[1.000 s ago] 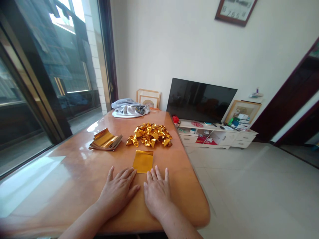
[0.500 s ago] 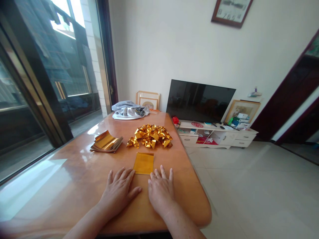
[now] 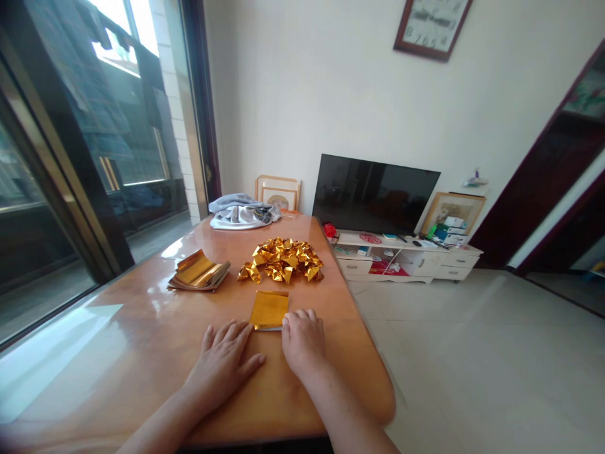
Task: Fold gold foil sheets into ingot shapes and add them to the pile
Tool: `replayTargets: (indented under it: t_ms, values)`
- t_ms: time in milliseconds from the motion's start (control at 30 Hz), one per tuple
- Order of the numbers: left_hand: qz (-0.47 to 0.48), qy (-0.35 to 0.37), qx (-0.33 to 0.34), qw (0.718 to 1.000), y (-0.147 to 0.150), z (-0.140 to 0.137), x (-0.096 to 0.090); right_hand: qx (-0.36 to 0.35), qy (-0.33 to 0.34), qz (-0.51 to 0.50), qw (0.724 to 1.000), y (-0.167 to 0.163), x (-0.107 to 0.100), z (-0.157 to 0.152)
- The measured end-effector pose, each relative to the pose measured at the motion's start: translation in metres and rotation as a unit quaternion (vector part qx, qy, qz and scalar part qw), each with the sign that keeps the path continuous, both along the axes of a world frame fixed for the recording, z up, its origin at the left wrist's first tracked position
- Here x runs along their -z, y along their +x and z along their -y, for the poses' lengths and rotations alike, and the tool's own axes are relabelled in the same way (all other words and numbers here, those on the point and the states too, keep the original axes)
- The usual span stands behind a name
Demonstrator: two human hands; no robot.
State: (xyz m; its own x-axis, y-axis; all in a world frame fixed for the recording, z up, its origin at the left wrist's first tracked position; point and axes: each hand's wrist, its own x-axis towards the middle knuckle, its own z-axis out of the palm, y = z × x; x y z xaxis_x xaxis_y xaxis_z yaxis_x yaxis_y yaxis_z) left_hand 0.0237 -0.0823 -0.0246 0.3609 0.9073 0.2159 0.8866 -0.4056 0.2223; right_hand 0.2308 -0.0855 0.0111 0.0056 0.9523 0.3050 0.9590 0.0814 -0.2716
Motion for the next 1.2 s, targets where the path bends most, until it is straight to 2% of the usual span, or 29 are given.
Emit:
replayTargets:
  t_ms: [100,267,367,433,533,600,667,767,800,867,933,967,1033,1067,1133,1200]
  values:
    - [0.008,-0.005,0.002,1.000,-0.001,0.001,-0.003,0.001,-0.022,-0.009,1.000,-0.002,0.004,-0.009]
    - [0.052,-0.015,0.008,0.999,-0.006,0.002,-0.006,-0.020,-0.052,-0.153,0.987,0.004,0.016,-0.016]
    - [0.116,-0.010,0.002,0.993,-0.010,-0.003,-0.003,-0.036,-0.069,-0.199,0.977,0.007,0.025,-0.016]
    - [0.194,-0.003,-0.014,0.981,-0.011,-0.006,-0.002,-0.043,-0.076,-0.228,0.970,0.006,0.028,-0.012]
    - [0.353,-0.044,-0.053,0.933,-0.007,-0.008,-0.006,-0.064,-0.076,-0.349,0.932,0.001,0.027,-0.004]
    - [0.463,-0.112,-0.057,0.877,0.000,-0.006,-0.012,-0.087,-0.077,-0.450,0.885,-0.004,0.022,0.003]
    - [0.557,-0.177,-0.032,0.811,0.009,-0.003,-0.018,-0.105,-0.080,-0.501,0.856,-0.009,0.016,0.010]
    - [0.641,-0.230,-0.016,0.732,0.020,0.001,-0.023,-0.116,-0.089,-0.522,0.840,-0.016,0.009,0.018]
    - [0.656,-0.235,-0.017,0.717,0.022,0.002,-0.024,-0.120,-0.091,-0.525,0.838,-0.017,0.008,0.020]
    - [0.669,-0.229,-0.017,0.707,0.024,0.003,-0.024,-0.127,-0.096,-0.532,0.831,-0.020,0.008,0.022]
    - [0.663,-0.207,-0.005,0.719,0.024,0.002,-0.024,-0.128,-0.097,-0.544,0.824,-0.020,0.008,0.023]
    - [0.650,-0.192,0.005,0.735,0.023,0.002,-0.025,-0.119,-0.097,-0.554,0.818,-0.019,0.009,0.023]
    - [0.592,-0.150,0.013,0.792,0.018,0.002,-0.026,-0.083,-0.100,-0.589,0.798,-0.015,0.010,0.022]
    - [0.544,-0.120,0.005,0.831,0.015,0.002,-0.027,-0.060,-0.107,-0.614,0.780,-0.013,0.011,0.020]
    - [0.411,-0.043,-0.018,0.910,0.009,0.004,-0.030,-0.022,-0.125,-0.677,0.725,-0.007,0.012,0.017]
    - [0.264,0.042,-0.009,0.964,0.005,0.008,-0.034,-0.014,-0.134,-0.738,0.662,-0.003,0.013,0.012]
